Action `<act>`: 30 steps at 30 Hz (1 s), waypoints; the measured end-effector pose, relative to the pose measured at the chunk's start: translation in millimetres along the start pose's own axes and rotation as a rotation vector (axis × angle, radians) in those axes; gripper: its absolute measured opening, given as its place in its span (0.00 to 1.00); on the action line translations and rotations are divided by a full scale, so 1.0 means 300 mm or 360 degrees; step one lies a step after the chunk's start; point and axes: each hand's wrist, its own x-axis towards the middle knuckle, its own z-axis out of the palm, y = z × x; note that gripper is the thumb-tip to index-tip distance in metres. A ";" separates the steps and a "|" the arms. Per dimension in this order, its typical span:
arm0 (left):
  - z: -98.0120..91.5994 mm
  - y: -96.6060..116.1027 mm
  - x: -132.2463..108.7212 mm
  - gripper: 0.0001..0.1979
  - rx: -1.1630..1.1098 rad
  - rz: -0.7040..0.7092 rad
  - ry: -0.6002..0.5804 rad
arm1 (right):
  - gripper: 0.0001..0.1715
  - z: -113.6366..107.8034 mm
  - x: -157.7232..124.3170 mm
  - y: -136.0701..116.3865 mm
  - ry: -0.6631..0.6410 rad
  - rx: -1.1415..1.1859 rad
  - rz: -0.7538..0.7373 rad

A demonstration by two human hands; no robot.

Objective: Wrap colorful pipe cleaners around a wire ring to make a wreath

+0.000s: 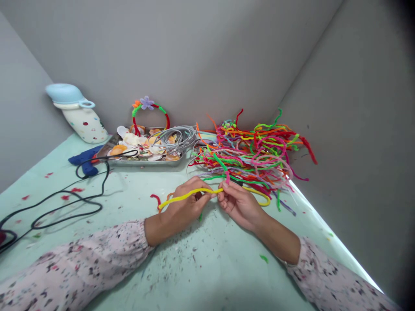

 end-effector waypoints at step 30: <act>-0.005 0.000 0.010 0.11 -0.0023 -0.0214 -0.0076 | 0.10 0.006 -0.007 0.004 -0.0022 -0.0119 -0.0021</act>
